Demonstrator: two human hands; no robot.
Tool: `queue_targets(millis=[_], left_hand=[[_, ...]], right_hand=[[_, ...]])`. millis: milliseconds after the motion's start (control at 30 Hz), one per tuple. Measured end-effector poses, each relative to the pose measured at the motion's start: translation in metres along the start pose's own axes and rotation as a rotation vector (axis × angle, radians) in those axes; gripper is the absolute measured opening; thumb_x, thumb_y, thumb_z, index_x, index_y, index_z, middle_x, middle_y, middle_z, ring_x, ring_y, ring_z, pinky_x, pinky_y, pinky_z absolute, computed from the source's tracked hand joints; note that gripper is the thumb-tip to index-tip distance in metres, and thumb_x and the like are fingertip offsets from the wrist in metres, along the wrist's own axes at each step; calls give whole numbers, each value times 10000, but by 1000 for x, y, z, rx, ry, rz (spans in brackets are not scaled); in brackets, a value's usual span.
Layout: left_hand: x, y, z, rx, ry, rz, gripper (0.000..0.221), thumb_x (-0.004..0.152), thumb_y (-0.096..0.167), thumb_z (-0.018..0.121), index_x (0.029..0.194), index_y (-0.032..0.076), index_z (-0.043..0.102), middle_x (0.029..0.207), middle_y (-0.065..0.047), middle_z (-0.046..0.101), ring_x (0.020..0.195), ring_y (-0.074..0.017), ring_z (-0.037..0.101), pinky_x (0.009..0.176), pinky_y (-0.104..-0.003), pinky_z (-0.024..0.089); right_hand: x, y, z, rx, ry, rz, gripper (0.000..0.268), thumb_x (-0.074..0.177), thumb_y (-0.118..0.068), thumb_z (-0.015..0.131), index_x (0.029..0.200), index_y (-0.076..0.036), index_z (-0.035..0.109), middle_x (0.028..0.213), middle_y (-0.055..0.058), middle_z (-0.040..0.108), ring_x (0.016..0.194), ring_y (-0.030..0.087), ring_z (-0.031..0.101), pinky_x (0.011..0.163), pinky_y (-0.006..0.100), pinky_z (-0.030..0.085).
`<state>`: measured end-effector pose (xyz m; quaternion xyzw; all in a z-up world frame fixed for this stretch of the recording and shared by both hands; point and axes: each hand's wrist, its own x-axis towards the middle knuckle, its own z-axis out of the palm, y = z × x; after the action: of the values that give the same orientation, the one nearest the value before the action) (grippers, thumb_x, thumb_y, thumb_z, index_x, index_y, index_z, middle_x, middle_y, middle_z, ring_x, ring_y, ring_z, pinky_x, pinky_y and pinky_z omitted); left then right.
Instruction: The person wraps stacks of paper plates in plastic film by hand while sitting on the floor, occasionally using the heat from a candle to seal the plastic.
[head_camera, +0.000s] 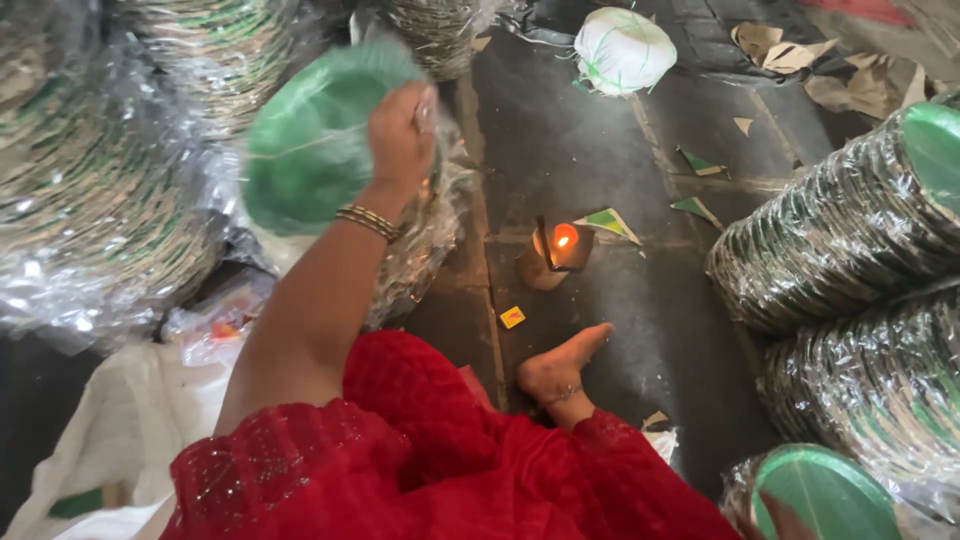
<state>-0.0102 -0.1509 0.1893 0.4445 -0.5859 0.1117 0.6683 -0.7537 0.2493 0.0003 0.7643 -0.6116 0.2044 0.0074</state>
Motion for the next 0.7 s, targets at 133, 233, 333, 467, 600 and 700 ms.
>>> queue_targets(millis=[133,233,333,467,600,700], left_hand=[[32,105,-20,-371,217,-11,220,1108,209,552,1145,70,719,1110,-115,754,1013,-254,737,951,-359,578],[16,192,-26,-598,225,-143,257,1051,209,528,1134,50,712,1077,-84,720,902,-215,639,819,-294,510],[-5,261,-49,-423,264,-142,198,1123,180,526,1165,87,695,1081,-52,722,1011,-187,678,925,-271,525],[-36,269,-48,-610,260,-304,159,1108,117,559,1167,52,692,1040,-73,718,956,-189,687,897,-296,535],[-78,227,-66,-616,57,-280,167,1040,98,594,1179,45,671,1093,-110,711,991,-248,697,908,-345,550],[-124,181,-101,-437,-175,-213,232,975,113,619,1191,45,670,1102,-143,709,1003,-297,689,903,-368,533]], right_hand=[[149,-201,-26,122,-32,-3,715,807,-296,724,1484,-162,538,1427,159,606,1318,326,575,1081,419,461],[208,-345,-36,516,-34,-174,982,709,-388,848,1523,-96,381,1522,202,452,1372,347,474,1066,446,415],[210,-391,0,387,120,-475,984,669,-405,864,1494,-172,381,1575,318,260,1408,449,355,1101,473,371],[181,-402,19,404,296,-392,938,701,-306,825,1494,-147,350,1485,294,326,1330,443,415,1061,475,412],[150,-355,24,301,349,-294,653,856,-115,725,1440,-49,442,1329,186,549,1159,356,553,963,446,473],[143,-343,17,303,122,-166,462,871,-91,688,1327,-109,618,1221,180,614,1050,332,618,887,409,504]])
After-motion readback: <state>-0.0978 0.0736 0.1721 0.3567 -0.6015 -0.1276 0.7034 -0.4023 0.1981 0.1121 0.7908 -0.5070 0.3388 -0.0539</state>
